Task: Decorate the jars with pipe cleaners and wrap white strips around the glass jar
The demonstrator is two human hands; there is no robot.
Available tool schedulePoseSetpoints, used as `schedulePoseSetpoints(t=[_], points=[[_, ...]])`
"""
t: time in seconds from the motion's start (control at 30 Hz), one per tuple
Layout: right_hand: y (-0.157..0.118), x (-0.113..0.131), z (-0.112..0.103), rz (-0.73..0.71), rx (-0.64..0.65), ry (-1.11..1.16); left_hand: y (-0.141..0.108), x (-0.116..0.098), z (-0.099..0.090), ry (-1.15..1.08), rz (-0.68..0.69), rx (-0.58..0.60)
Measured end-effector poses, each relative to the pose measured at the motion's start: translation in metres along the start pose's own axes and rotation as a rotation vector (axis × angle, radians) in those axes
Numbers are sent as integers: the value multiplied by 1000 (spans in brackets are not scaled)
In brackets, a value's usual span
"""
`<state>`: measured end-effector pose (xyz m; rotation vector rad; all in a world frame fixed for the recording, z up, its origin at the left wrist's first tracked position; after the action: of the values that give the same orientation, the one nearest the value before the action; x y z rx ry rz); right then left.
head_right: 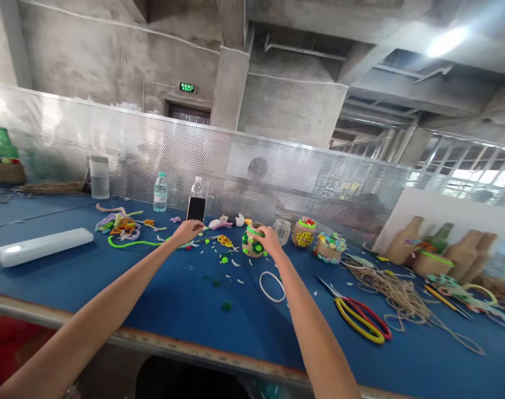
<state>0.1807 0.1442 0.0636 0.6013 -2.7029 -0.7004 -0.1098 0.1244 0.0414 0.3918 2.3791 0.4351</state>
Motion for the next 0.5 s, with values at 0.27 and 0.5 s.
schedulePoseSetpoints(t=[0.27, 0.5], points=[[-8, 7, -13, -40, -15, 219, 1, -14, 1, 2, 25, 43], [-7, 1, -5, 12, -17, 245, 1, -17, -5, 22, 37, 21]])
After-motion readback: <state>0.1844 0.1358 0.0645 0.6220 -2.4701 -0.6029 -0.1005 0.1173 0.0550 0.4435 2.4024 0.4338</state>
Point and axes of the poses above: each hand's wrist, its own y-axis towards the middle knuckle, its own z-axis out of the palm, x = y × z, the point moved 7 cm from there along y, towards the middle knuckle, and after that the axes turned 9 degrees about -y, right-handed, at the moved point
